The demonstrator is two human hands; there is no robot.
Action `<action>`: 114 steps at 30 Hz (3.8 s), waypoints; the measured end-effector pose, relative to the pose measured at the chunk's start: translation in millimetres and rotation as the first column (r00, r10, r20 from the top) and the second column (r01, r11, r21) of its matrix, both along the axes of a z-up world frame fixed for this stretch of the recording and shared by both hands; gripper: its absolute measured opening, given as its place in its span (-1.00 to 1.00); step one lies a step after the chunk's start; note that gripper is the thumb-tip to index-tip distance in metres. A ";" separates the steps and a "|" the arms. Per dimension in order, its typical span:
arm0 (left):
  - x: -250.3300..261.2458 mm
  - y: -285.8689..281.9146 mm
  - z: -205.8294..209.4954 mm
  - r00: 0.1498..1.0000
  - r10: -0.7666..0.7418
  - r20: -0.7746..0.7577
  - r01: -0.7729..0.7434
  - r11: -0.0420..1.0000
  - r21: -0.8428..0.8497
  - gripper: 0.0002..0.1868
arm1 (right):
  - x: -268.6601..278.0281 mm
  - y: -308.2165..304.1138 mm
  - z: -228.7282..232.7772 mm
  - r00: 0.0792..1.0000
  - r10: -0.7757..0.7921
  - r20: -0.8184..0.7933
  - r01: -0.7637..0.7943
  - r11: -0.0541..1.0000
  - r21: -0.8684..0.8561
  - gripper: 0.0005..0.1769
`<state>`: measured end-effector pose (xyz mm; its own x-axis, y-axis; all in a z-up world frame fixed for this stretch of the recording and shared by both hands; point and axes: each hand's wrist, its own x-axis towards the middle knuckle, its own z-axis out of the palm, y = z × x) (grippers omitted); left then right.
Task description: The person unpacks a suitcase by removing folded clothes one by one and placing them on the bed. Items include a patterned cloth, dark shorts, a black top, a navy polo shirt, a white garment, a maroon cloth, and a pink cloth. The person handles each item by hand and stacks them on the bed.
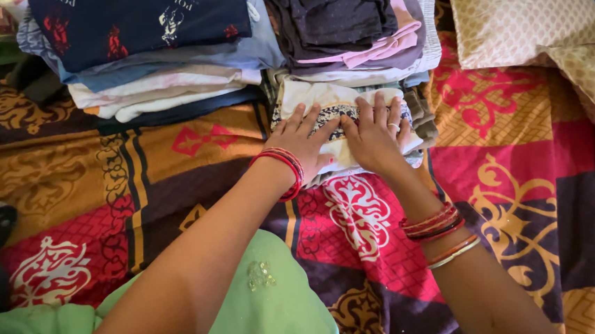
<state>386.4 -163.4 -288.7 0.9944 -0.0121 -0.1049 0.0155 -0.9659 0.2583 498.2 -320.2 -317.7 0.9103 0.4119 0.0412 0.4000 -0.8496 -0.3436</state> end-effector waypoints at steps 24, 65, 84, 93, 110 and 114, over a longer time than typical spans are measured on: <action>-17.4 55.3 -8.1 0.967 -0.214 0.136 0.245 0.925 -0.290 -0.30 | 7.4 4.4 22.9 0.984 -0.003 -0.176 -0.010 0.997 -0.073 -0.22; -290.7 116.0 266.8 0.889 0.104 0.446 0.025 0.962 -0.273 -0.53 | -222.1 92.3 305.2 0.737 0.676 0.012 -0.540 0.578 0.611 -0.64; -410.3 147.5 317.4 0.834 0.257 0.487 0.025 0.865 -0.501 -0.55 | -325.2 147.8 356.5 0.564 0.816 0.126 -0.729 0.419 0.542 -0.71; -464.3 157.8 336.3 0.822 0.249 0.512 0.059 0.858 -0.511 -0.57 | -364.0 173.9 365.2 0.355 0.928 0.113 -0.747 0.209 0.631 -0.69; -566.0 158.9 376.5 0.790 0.446 0.420 -0.331 0.888 -0.319 -0.55 | -443.5 219.2 376.3 0.200 0.974 0.109 -0.789 0.094 0.607 -0.71; -589.1 160.6 382.4 0.770 0.489 0.410 -0.400 0.870 -0.287 -0.58 | -460.6 230.1 379.3 0.225 0.971 0.074 -0.808 0.144 0.571 -0.71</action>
